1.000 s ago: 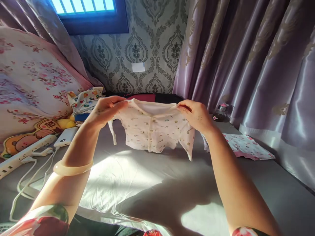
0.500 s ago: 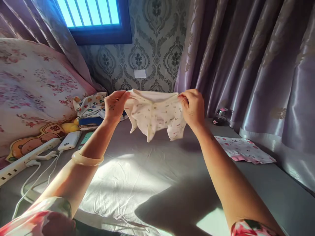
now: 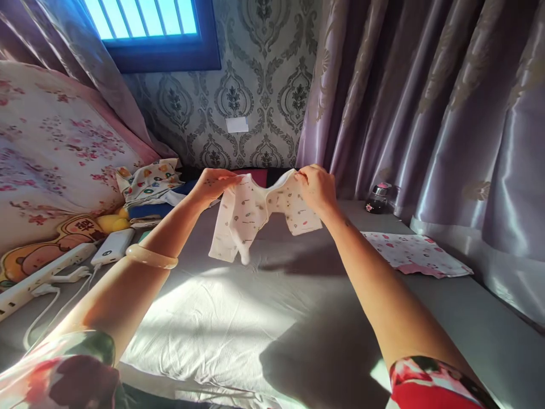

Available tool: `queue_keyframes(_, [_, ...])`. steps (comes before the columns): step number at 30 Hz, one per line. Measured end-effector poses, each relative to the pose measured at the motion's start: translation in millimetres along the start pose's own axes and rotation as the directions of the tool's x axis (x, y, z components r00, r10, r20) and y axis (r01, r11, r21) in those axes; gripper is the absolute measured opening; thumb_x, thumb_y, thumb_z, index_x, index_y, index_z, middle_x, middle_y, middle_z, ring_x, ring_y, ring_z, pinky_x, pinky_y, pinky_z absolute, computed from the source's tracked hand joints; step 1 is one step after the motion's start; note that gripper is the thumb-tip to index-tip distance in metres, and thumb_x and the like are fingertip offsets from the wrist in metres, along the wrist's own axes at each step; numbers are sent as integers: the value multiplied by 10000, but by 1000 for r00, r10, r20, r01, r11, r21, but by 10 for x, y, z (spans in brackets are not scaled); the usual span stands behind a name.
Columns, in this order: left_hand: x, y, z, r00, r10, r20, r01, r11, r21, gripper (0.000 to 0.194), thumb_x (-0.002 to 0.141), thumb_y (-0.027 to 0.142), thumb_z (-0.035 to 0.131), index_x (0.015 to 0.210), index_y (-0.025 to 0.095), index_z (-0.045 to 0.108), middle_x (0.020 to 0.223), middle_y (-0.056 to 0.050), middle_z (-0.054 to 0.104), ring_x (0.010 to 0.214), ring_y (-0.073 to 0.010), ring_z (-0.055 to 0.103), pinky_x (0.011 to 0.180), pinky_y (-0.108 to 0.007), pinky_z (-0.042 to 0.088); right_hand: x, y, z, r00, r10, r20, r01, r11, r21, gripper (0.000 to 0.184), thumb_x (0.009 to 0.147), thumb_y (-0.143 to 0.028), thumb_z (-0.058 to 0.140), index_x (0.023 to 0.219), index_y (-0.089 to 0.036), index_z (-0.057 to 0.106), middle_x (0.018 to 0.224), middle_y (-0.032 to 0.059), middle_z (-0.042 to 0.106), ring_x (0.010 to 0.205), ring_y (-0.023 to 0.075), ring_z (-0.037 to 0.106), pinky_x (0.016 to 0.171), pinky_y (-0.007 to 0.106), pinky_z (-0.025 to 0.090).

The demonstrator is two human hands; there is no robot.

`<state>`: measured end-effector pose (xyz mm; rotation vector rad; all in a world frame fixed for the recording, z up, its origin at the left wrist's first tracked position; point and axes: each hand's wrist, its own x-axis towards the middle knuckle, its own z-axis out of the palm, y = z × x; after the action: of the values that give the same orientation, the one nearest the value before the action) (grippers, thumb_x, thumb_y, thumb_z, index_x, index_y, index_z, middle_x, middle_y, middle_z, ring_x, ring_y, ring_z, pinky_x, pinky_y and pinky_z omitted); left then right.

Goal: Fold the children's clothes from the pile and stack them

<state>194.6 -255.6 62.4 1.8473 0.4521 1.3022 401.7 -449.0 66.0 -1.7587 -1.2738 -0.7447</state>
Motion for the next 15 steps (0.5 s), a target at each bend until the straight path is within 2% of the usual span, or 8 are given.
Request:
queue_keyframes(2, [15, -58, 13, 999, -43, -2, 43, 999, 6, 291, 650, 431, 792, 724, 154, 742, 590, -13, 627, 549, -130, 531, 489, -228, 363, -25, 19, 47, 999, 14, 43, -14, 1000, 2, 261, 920, -367, 505, 835, -203, 689, 893, 87, 684, 837, 240, 615, 783, 367, 459])
queue_keyframes(4, [20, -105, 14, 998, -63, -19, 63, 998, -5, 287, 667, 428, 772, 750, 154, 749, 602, -10, 633, 514, -111, 498, 469, -223, 339, -52, 28, 86, 998, 47, 39, -47, 999, 7, 260, 920, -365, 499, 848, -199, 686, 883, 85, 689, 803, 232, 617, 759, 358, 458])
queue_keyframes(8, [-14, -74, -27, 999, -28, -18, 28, 999, -19, 263, 667, 394, 767, 750, 146, 744, 629, -17, 650, 567, -123, 544, 501, -225, 368, -71, -20, 80, 997, 73, 23, -74, 996, 46, 248, 918, -361, 498, 849, -195, 669, 863, 78, 697, 787, 226, 625, 749, 350, 460])
queue_keyframes(10, [-49, 19, -74, 1000, 0, -24, -1, 999, -51, 284, 676, 414, 768, 776, 150, 746, 655, -22, 663, 604, -134, 576, 531, -232, 404, -65, -78, 32, 998, 47, -39, -44, 995, 90, 242, 921, -358, 493, 851, -197, 659, 869, 78, 696, 812, 226, 630, 760, 350, 463])
queue_keyframes(13, [-95, 161, -158, 999, 31, 11, -29, 991, -129, 333, 735, 481, 726, 854, 171, 750, 715, -33, 686, 646, -143, 612, 572, -250, 458, -63, -151, -40, 979, 4, -203, 22, 992, 127, 260, 947, -368, 447, 913, -207, 649, 935, 83, 689, 894, 229, 625, 797, 358, 462])
queue_keyframes(15, [-114, 190, -190, 996, 4, 91, 5, 996, -91, 322, 737, 483, 727, 823, 174, 750, 672, -26, 670, 611, -136, 603, 547, -244, 455, -74, -158, -51, 985, -14, -170, 36, 992, 123, 271, 949, -389, 445, 901, -212, 645, 906, 77, 683, 872, 229, 622, 781, 360, 460])
